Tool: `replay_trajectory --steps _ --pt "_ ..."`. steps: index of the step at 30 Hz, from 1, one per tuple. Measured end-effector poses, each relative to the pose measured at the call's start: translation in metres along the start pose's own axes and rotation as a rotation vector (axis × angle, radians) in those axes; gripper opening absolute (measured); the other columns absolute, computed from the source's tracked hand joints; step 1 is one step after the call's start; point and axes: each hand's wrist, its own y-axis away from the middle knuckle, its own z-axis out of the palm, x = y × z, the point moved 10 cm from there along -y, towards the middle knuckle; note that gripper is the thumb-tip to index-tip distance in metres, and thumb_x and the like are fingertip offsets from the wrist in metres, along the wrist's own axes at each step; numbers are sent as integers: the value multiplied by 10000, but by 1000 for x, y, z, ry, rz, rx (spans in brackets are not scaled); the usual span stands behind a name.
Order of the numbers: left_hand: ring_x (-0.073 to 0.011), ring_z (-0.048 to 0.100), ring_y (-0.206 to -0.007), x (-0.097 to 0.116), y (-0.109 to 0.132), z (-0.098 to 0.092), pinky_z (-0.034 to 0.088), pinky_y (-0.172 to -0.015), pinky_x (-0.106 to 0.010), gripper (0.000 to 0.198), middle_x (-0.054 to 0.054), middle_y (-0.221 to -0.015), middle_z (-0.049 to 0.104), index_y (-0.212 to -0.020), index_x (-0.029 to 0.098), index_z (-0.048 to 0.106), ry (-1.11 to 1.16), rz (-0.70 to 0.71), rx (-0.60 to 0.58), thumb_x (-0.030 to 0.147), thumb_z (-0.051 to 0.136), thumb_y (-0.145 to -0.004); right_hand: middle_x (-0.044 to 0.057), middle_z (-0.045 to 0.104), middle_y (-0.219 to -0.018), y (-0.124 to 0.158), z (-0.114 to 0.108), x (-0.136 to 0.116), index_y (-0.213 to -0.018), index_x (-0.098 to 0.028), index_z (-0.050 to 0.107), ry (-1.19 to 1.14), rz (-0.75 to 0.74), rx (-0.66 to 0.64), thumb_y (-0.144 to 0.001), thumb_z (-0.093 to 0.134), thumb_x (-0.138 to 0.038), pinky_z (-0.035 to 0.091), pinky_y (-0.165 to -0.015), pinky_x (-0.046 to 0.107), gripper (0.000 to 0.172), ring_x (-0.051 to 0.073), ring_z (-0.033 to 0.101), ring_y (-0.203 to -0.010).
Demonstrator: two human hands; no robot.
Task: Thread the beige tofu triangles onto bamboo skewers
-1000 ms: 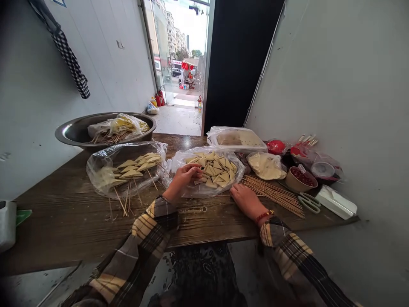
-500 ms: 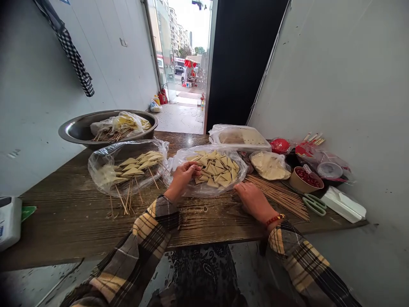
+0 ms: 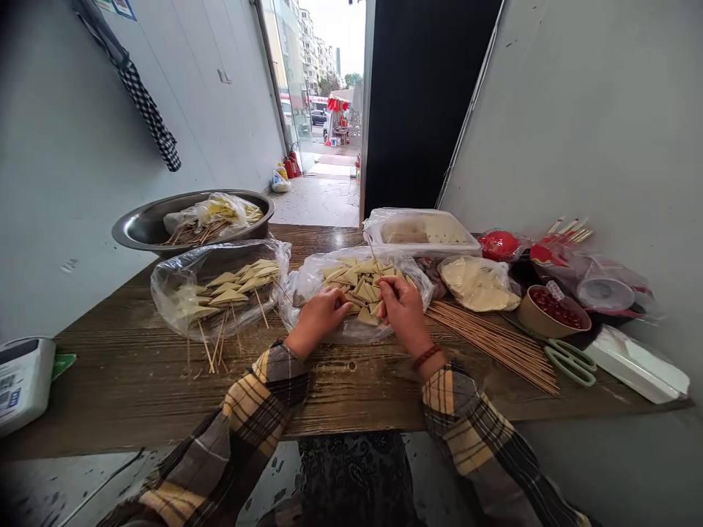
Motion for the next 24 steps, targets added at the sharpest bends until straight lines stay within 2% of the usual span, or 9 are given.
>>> replay_trajectory --steps 3,8,11,14,18,24 --pt "-211 590 -841 6 2 2 408 -687 -299 153 -76 -904 632 -819 188 605 -96 39 -8 341 599 -820 -64 529 -616 -12 17 19 -863 -191 601 -270 138 -5 -738 673 -509 340 -341 175 349 68 495 -420" --pt "-200 582 -781 8 1 1 409 -663 -300 121 -65 -850 618 -786 190 592 -21 51 6 303 593 -829 -34 561 -632 -21 32 42 -788 -176 654 -390 268 -71 -648 745 -467 415 -427 173 335 79 516 -532" --pt "-177 568 -740 6 1 1 416 -661 -290 96 -56 -829 611 -799 191 598 32 47 13 260 555 -851 -34 537 -610 -22 27 48 -770 -173 674 -356 263 -72 -655 737 -452 357 -414 171 309 72 450 -522" --pt "-190 573 -814 3 -1 -1 436 -722 -303 92 -73 -901 614 -860 182 617 9 38 48 208 529 -853 -55 478 -561 -21 17 46 -793 -172 683 -304 232 -45 -687 709 -429 279 -398 179 280 64 375 -487" --pt "-235 542 -968 6 -2 -6 435 -835 -340 188 -100 -995 602 -976 173 649 -82 84 117 168 512 -847 -53 498 -590 -20 10 43 -849 -178 689 -301 235 -15 -713 683 -399 269 -412 189 260 65 385 -490" --pt "-253 499 -999 14 -4 -5 419 -875 -372 272 -108 -1031 580 -1066 201 676 -227 146 100 167 501 -860 -55 487 -568 -20 14 42 -838 -178 689 -304 205 -50 -729 665 -401 286 -417 193 249 71 401 -486"
